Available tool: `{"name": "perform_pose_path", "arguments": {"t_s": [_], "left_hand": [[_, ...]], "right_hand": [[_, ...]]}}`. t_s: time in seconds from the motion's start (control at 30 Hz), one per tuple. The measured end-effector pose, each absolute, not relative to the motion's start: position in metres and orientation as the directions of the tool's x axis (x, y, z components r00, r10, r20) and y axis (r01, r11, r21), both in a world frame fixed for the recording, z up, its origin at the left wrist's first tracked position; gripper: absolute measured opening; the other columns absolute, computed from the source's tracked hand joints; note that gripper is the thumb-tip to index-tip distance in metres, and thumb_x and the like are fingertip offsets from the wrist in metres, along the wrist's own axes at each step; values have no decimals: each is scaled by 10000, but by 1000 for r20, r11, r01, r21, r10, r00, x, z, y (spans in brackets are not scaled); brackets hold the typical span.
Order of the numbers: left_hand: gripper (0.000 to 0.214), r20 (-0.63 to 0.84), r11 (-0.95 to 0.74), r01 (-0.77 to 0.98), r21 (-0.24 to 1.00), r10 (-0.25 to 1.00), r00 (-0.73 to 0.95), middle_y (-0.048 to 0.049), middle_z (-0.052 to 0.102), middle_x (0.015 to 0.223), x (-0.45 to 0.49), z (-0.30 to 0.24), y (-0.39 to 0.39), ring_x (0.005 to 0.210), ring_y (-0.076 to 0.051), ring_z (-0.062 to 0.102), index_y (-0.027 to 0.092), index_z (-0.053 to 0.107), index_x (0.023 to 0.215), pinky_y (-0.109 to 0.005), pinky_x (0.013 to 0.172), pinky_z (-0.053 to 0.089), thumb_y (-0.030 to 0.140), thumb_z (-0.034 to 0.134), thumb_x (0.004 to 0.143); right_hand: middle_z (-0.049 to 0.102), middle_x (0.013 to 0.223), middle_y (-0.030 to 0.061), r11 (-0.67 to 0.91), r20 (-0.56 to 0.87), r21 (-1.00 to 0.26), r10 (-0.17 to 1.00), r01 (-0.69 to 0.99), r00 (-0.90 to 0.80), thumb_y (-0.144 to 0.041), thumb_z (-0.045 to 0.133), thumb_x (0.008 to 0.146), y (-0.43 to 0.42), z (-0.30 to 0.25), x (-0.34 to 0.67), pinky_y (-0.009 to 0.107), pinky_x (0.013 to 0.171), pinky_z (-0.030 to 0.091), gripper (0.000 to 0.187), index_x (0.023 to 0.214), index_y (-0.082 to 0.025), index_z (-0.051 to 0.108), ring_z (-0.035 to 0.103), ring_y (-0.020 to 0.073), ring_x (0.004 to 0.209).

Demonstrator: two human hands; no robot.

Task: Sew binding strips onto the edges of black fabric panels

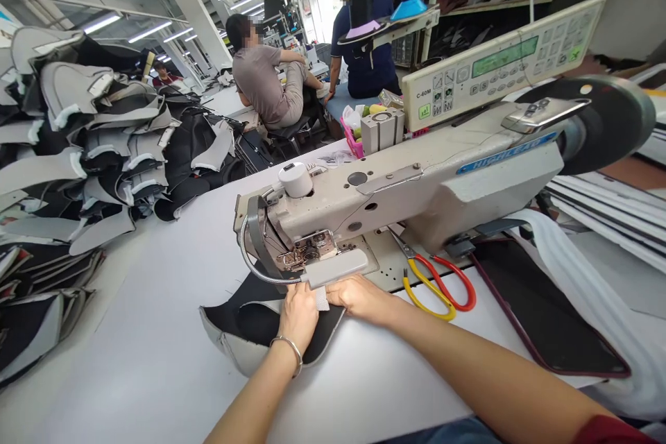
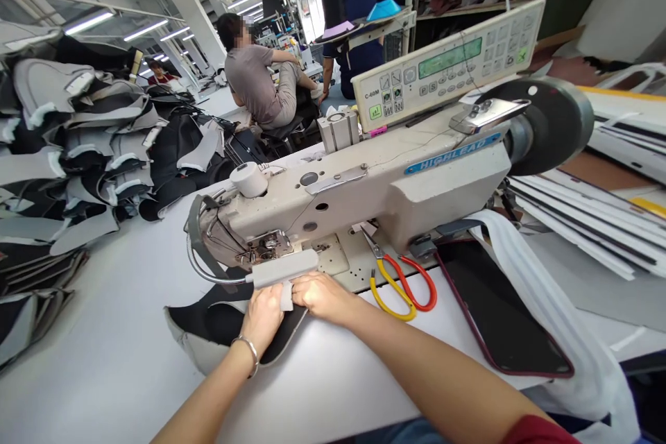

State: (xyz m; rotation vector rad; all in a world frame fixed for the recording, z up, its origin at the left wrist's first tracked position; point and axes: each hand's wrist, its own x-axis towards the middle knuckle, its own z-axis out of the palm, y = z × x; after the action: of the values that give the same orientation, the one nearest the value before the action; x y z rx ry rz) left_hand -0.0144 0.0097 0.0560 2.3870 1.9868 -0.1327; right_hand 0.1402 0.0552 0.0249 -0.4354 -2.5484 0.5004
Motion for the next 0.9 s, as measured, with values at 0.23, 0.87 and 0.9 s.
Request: {"name": "perform_pose_path", "arguments": {"t_s": [0.23, 0.87, 0.9], "left_hand": [[351, -106, -73, 996, -42, 992, 68, -113, 565, 982, -8, 55, 6, 919, -210, 499, 136, 563, 982, -313, 751, 424, 63, 273, 798], [384, -60, -101, 994, -36, 993, 99, -67, 592, 936, -12, 53, -7, 972, -194, 479, 151, 575, 1037, -304, 869, 385, 47, 317, 773], [383, -58, -101, 994, -40, 993, 99, -68, 595, 932, -12, 52, -8, 963, -195, 485, 150, 578, 1035, -304, 860, 390, 47, 318, 773]], "right_hand": [[605, 721, 33, 879, 359, -386, 421, 279, -833, -55, 421, 753, 53, 25, 139, 229, 565, 345, 216, 652, -141, 590, 511, 134, 668], [590, 683, 63, 913, 278, -168, 407, 373, -870, -135, 466, 796, 37, 16, 125, 290, 611, 377, 180, 691, -121, 611, 501, 181, 727], [592, 691, 65, 911, 275, -168, 410, 376, -870, -136, 468, 794, 35, 16, 124, 291, 612, 382, 173, 704, -119, 614, 502, 184, 732]]}}
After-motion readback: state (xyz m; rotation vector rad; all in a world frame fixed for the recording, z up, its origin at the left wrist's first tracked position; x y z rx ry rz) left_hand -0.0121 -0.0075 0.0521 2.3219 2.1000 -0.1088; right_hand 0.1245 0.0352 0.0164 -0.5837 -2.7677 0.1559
